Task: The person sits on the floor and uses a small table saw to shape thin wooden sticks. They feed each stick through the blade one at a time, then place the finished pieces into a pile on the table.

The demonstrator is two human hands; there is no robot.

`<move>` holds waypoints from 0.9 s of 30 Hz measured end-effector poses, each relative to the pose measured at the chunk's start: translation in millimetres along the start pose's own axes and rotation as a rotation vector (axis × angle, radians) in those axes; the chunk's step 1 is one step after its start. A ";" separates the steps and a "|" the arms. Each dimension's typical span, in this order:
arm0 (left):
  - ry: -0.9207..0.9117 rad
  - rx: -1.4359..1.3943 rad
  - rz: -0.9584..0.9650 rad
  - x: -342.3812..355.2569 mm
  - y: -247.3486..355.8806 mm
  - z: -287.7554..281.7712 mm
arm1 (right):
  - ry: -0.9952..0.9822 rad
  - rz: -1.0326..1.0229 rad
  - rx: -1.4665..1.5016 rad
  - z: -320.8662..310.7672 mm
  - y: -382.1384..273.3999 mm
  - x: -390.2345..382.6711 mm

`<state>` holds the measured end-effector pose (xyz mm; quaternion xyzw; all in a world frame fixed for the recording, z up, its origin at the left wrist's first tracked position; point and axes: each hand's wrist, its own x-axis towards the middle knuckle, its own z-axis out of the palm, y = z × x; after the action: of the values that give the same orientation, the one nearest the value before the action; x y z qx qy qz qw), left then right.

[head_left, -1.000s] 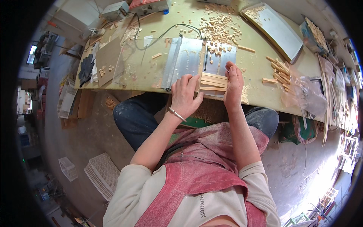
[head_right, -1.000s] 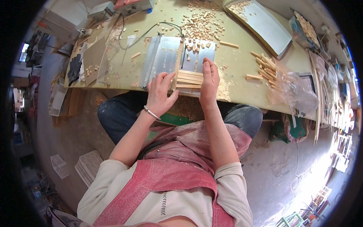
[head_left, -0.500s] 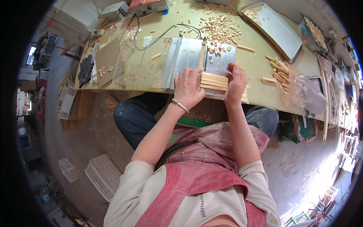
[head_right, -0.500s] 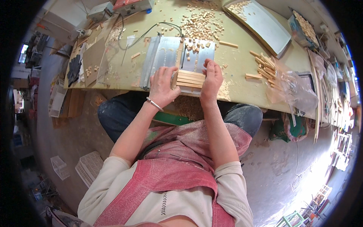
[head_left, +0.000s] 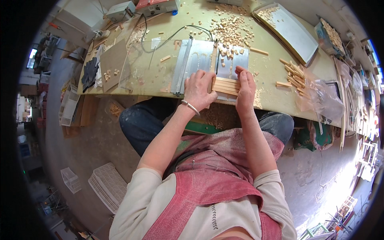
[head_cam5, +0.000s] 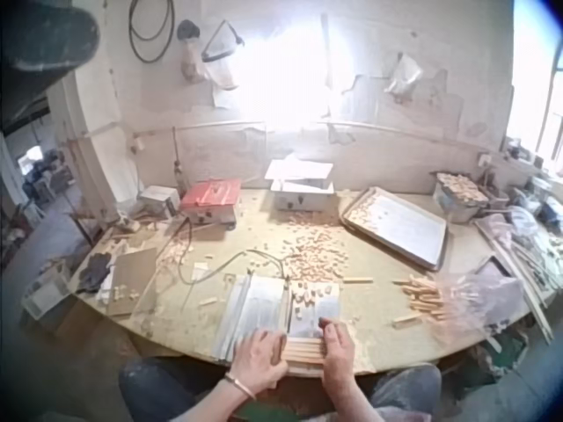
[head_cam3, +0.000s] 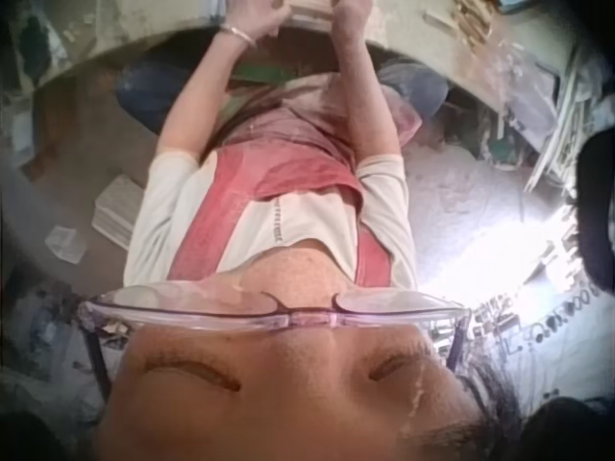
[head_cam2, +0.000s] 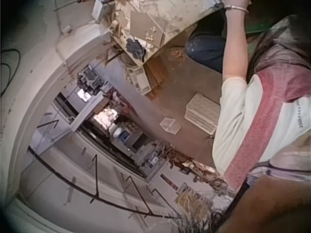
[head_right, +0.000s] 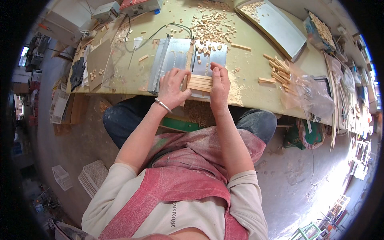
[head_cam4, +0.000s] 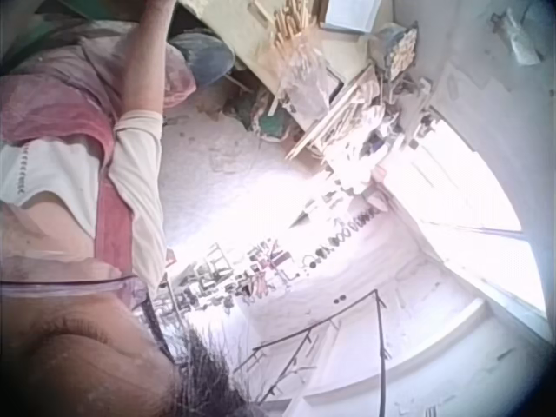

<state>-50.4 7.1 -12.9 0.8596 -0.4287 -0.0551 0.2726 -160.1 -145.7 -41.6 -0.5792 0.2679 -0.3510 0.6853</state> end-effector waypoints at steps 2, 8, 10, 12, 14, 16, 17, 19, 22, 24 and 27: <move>0.002 -0.003 -0.007 0.5 1.4 -0.3 | -0.014 0.020 0.048 -1.6 -6.3 -0.4; -0.024 -0.020 -0.025 -0.1 1.0 -3.5 | -0.504 -0.444 -1.158 -21.3 -46.7 -13.8; 0.018 -0.035 -0.001 -1.3 0.1 -3.4 | -0.523 -0.424 -1.102 -22.7 -37.9 -10.3; 0.135 -0.075 0.054 -7.5 -6.6 0.7 | -0.533 -0.409 -1.078 -21.8 -44.0 -13.3; 0.147 -0.210 0.051 -17.1 -3.1 -11.6 | -0.493 -0.442 -0.928 -30.6 -48.4 -22.2; 0.183 -0.302 0.052 -26.7 -1.2 -23.1 | -0.455 -0.424 -0.740 -39.5 -48.3 -34.3; 0.206 -0.322 0.050 -33.2 -2.3 -25.4 | -0.432 -0.383 -0.676 -39.8 -48.1 -42.3; 0.223 -0.352 0.043 -42.2 -3.7 -27.6 | -0.405 -0.320 -0.542 -39.4 -44.3 -53.8; 0.249 -0.306 0.066 -47.7 -3.6 -26.2 | -0.425 -0.326 -0.622 -39.6 -44.4 -62.0; 0.318 -0.161 0.102 -44.4 -7.7 -6.6 | -0.394 -0.515 -0.836 -21.7 -34.7 -60.0; 0.389 -0.114 0.114 -36.0 3.8 7.4 | -0.388 -0.637 -0.858 -8.7 -13.7 -49.0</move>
<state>-78.1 29.8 -22.1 0.8115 -0.4120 0.1032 0.4013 -199.2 -113.3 -31.7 -0.9118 0.0675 -0.2873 0.2857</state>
